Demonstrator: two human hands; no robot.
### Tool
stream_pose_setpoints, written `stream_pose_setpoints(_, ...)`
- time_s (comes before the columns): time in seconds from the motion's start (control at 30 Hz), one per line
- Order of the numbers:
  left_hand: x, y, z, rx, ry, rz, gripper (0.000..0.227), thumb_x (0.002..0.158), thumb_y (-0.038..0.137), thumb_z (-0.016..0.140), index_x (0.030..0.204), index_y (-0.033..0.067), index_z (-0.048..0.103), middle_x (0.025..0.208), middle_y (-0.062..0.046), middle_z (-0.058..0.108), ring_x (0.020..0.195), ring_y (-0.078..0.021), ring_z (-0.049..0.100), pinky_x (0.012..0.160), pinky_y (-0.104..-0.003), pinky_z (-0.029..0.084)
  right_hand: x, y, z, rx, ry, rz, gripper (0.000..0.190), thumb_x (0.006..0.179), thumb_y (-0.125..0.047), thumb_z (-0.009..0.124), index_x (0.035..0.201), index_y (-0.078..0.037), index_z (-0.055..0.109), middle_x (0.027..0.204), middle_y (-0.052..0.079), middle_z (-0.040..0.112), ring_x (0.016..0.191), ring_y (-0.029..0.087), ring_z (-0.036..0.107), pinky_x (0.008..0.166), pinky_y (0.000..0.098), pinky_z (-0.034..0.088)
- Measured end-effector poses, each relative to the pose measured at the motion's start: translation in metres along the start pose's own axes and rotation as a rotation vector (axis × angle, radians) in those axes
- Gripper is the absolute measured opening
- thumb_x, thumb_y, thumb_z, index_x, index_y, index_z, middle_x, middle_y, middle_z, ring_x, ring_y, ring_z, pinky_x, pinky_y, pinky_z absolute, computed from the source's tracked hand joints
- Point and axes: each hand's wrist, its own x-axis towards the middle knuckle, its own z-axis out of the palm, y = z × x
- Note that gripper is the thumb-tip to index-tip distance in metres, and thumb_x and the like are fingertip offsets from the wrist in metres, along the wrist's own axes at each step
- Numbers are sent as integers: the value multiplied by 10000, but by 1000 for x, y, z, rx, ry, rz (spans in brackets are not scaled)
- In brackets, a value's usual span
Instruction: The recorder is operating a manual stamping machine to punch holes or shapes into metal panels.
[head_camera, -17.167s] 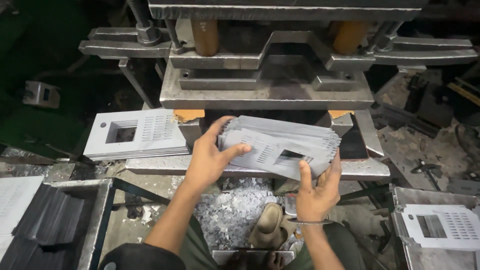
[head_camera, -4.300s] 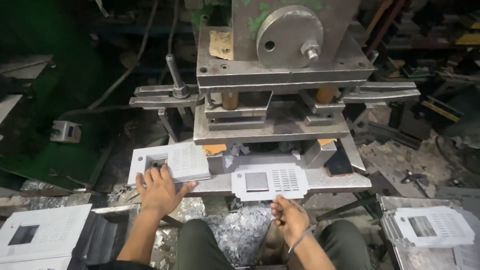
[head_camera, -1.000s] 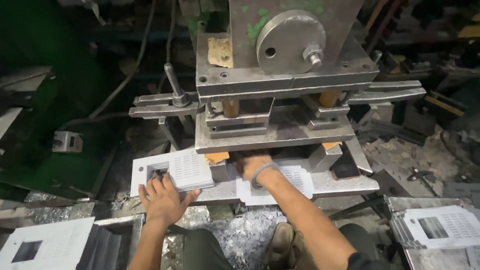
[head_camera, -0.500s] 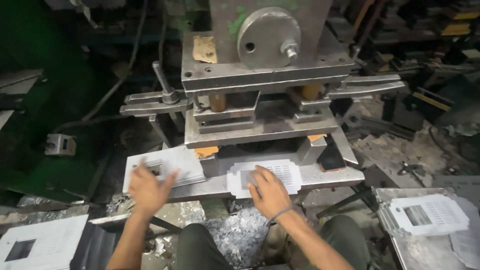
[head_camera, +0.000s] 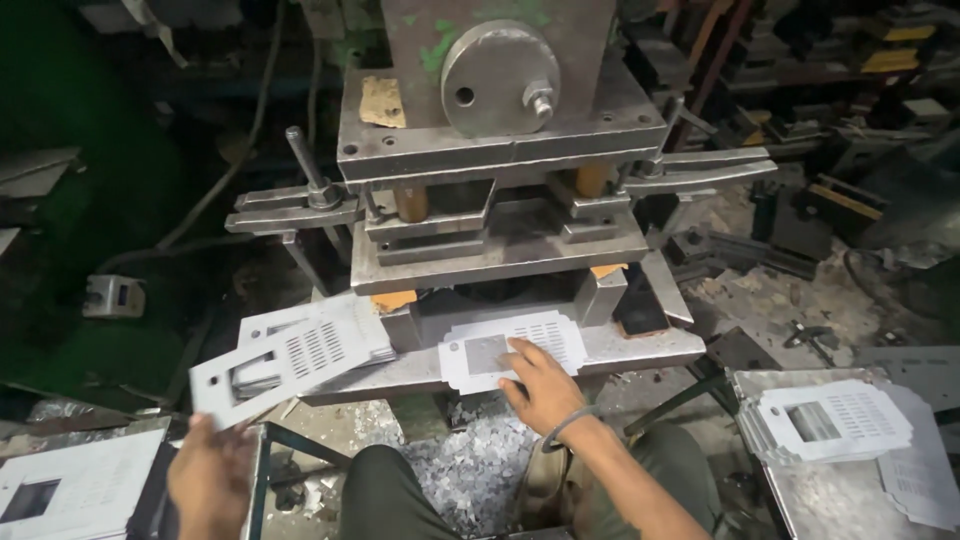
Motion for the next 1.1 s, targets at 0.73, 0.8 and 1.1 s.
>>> stream_pose_setpoints(0.73,-159,-24,215,-170,-811,-53,372,1032,241,602,1200,-90,620,1115,-118,647,1058,-212,632,1006,-374,521,93,-77,-48,1290,545,646,197,1023,-230,569,1034,-52,653,854,87,711,636,168,640,523,301,496)
stream_pose_setpoints(0.8,-165,-17,214,-349,-893,-166,344,991,207,626,1226,-42,587,1224,-128,660,1185,-218,658,1089,-363,481,133,-44,-52,1308,473,792,192,1014,-205,559,977,-37,642,775,65,687,599,157,626,484,294,464)
stream_pose_setpoints(1.1,-70,-33,136,101,-707,231,324,1019,267,648,1206,6,689,1066,-105,714,1011,-208,691,934,-352,574,216,-24,-87,1138,345,1060,204,905,5,372,875,19,574,764,152,671,529,185,548,395,318,359)
